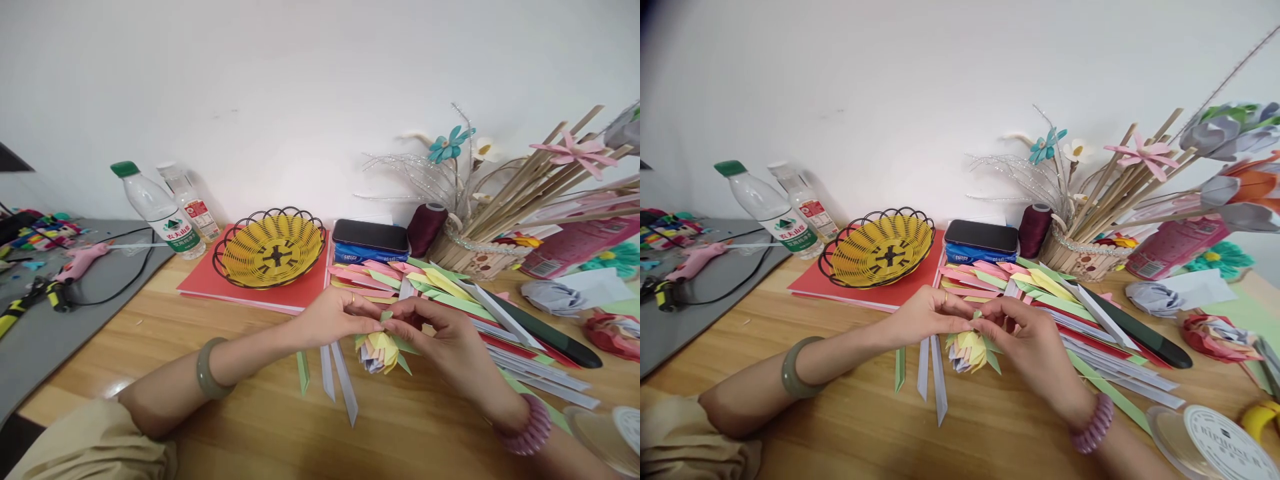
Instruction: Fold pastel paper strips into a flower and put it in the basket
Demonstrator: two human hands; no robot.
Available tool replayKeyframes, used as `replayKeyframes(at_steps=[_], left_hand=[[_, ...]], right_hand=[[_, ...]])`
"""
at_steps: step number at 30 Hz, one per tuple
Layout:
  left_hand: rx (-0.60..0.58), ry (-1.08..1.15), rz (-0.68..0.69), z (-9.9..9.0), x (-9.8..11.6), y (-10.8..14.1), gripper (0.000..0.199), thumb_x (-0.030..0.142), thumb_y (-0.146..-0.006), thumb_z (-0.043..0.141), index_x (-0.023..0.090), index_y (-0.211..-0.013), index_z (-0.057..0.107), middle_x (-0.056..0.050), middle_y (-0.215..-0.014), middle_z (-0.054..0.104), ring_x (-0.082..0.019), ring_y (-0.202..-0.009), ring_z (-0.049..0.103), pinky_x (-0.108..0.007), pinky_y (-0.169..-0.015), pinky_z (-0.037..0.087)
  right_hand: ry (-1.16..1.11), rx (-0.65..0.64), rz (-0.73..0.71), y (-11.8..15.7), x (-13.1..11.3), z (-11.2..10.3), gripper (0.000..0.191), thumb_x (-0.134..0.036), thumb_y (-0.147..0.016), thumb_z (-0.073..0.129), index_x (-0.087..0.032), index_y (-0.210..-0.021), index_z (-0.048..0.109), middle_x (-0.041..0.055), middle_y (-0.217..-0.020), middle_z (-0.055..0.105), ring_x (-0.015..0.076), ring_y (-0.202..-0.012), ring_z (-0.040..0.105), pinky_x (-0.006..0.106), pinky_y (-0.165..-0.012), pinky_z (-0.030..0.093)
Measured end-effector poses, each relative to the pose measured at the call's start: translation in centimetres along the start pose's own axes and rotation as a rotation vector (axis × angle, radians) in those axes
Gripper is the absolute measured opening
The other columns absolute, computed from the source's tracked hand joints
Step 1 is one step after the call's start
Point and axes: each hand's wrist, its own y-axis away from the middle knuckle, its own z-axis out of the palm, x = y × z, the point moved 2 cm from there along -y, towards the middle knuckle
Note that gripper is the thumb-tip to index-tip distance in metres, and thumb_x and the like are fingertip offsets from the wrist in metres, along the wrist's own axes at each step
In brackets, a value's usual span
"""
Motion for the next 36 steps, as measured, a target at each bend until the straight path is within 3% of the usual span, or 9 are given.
replayKeyframes(at_steps=[8,16,25,36], left_hand=[[0.127,-0.007,-0.004,0.3,0.1,0.1,0.017,0.023,-0.059,0.068,0.011,-0.071,0.066,-0.003,-0.068,0.064,-0.012,-0.064,0.055,-0.025,-0.065,0.043],[0.088,0.146,0.037,0.0,-0.3,-0.1,0.018,0.025,-0.058,0.071,0.012,-0.067,0.063,0.001,-0.065,0.061,-0.008,-0.061,0.052,-0.023,-0.062,0.042],[0.055,0.250,0.004,0.3,0.1,0.0,0.023,0.027,-0.053,0.075,0.011,-0.064,0.062,0.001,-0.062,0.060,-0.008,-0.058,0.053,-0.023,-0.061,0.042],[0.015,0.253,-0.043,0.4,0.3,0.2,0.029,0.031,-0.053,0.075,0.010,-0.064,0.058,0.003,-0.059,0.055,-0.005,-0.054,0.047,-0.020,-0.054,0.037]], right_hand=[[-0.054,-0.023,-0.012,-0.2,0.7,0.1,0.025,-0.041,-0.073,0.060,-0.019,-0.064,0.053,-0.0004,-0.065,0.052,0.0122,-0.060,0.043,0.024,-0.051,0.034],[-0.354,-0.181,0.131,-0.2,1.2,0.0,0.023,-0.038,-0.069,0.065,-0.019,-0.074,0.053,-0.0021,-0.068,0.050,0.0103,-0.060,0.044,0.023,-0.053,0.037],[-0.426,-0.258,0.209,-0.2,0.9,0.0,0.024,-0.036,-0.065,0.068,-0.017,-0.071,0.054,-0.0023,-0.066,0.050,0.0103,-0.060,0.047,0.023,-0.056,0.039],[-0.480,-0.262,0.205,0.0,1.4,0.1,0.024,-0.036,-0.067,0.067,-0.017,-0.071,0.053,-0.0018,-0.068,0.052,0.0096,-0.060,0.048,0.023,-0.056,0.039]])
